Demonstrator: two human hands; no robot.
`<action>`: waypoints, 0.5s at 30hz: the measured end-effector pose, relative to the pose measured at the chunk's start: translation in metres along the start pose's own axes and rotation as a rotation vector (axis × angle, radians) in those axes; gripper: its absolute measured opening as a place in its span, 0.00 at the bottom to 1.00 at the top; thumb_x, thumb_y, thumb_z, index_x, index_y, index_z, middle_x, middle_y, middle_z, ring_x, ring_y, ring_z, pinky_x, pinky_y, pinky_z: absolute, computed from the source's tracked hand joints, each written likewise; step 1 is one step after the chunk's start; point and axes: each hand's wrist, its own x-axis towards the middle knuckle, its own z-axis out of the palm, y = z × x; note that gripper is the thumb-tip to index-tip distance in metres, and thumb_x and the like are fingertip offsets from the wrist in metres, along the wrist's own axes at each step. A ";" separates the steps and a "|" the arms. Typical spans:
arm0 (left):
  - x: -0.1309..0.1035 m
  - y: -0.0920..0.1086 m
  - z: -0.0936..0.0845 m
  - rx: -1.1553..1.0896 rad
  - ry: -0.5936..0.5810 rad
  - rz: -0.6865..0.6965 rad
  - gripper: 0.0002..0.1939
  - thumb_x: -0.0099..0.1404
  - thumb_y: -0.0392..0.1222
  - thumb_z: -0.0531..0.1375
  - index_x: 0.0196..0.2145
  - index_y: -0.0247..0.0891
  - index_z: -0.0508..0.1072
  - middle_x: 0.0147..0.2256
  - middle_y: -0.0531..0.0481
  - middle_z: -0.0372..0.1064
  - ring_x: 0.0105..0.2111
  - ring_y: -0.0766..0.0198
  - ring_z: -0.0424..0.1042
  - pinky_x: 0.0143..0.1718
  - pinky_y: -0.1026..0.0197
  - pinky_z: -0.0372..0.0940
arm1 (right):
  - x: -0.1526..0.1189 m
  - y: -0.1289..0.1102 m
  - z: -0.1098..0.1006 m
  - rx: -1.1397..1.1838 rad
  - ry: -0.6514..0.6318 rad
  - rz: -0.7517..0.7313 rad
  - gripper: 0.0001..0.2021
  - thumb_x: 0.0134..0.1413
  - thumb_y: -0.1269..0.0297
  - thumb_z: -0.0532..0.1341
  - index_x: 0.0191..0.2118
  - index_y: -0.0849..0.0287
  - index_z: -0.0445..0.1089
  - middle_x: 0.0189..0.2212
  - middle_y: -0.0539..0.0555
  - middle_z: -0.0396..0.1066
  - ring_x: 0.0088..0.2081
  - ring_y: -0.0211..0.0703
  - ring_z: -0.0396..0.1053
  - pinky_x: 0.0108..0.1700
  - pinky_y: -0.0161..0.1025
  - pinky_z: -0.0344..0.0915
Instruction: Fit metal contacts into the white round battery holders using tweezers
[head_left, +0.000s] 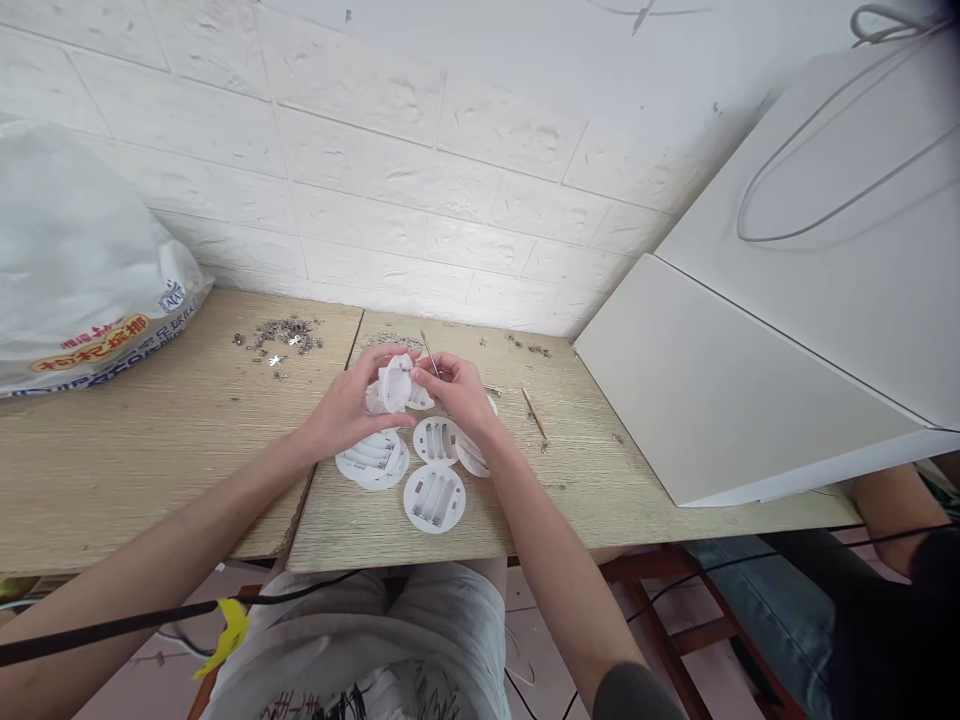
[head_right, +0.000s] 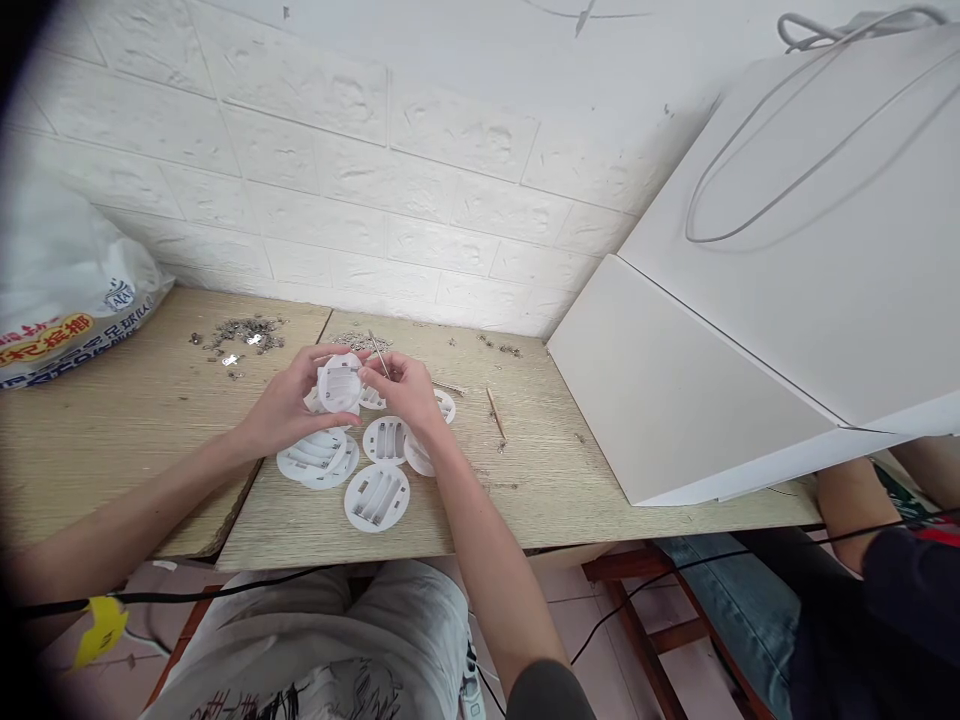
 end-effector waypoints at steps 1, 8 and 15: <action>0.000 -0.001 0.000 -0.015 0.007 0.000 0.39 0.49 0.50 0.68 0.55 0.42 0.55 0.55 0.43 0.63 0.53 0.53 0.66 0.51 0.52 0.64 | 0.000 -0.002 0.000 0.037 -0.022 0.028 0.14 0.45 0.55 0.64 0.32 0.60 0.68 0.23 0.46 0.61 0.22 0.30 0.52 0.23 0.31 0.48; 0.001 -0.003 0.001 -0.129 0.000 -0.083 0.40 0.48 0.47 0.68 0.55 0.41 0.56 0.55 0.42 0.61 0.54 0.52 0.63 0.52 0.50 0.63 | -0.001 -0.006 -0.001 0.143 -0.047 0.105 0.14 0.44 0.55 0.66 0.29 0.61 0.67 0.17 0.43 0.54 0.20 0.28 0.48 0.21 0.31 0.44; 0.007 0.008 -0.004 -0.397 0.034 -0.331 0.25 0.57 0.54 0.59 0.49 0.37 0.67 0.40 0.46 0.71 0.35 0.60 0.72 0.32 0.60 0.68 | 0.000 -0.003 -0.002 0.137 -0.030 0.112 0.13 0.43 0.56 0.67 0.29 0.61 0.67 0.17 0.43 0.54 0.19 0.28 0.46 0.20 0.31 0.42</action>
